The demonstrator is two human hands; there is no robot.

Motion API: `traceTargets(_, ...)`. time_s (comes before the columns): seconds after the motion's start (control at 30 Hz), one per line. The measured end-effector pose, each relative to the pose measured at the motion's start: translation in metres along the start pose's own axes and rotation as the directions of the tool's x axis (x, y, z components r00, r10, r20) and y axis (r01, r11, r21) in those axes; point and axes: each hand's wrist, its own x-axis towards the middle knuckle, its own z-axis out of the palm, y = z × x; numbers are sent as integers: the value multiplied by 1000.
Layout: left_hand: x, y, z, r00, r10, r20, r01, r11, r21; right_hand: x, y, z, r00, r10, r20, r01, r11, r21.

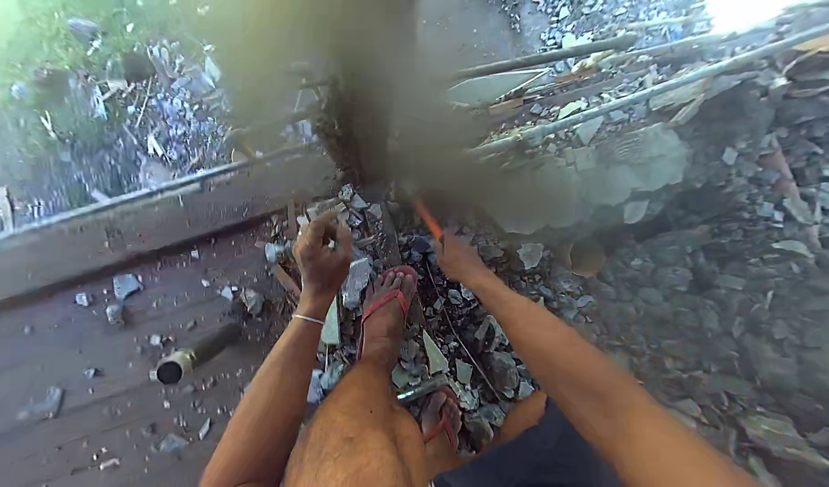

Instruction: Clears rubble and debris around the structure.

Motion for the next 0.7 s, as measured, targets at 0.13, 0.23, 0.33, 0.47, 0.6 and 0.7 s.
traceTargets(0.13, 15, -8, 38, 952, 128, 277, -203, 944, 261, -35, 28, -27, 905, 172, 389, -215, 974, 70)
traceTargets(0.23, 29, 5, 80, 795, 245, 555, -462, 838, 291, -83, 36, -56, 862, 245, 443, -372, 900, 227)
traceTargets(0.33, 51, 5, 127, 698, 260, 667, -549, 793, 265, -119, 46, -81, 853, 278, 441, -430, 853, 295)
traceTargets(0.47, 69, -6, 176, 718, 185, 671, -536, 761, 365, -152, 61, -80, 856, 303, 420, -484, 755, 442)
traceTargets(0.6, 70, -7, 199, 782, -92, 616, -278, 834, 477, -160, 72, -68, 845, 323, 426, -513, 715, 475)
traceTargets(0.7, 73, -2, 204, 761, -211, 614, -199, 824, 530, -164, 77, -69, 838, 321, 442, -522, 710, 473)
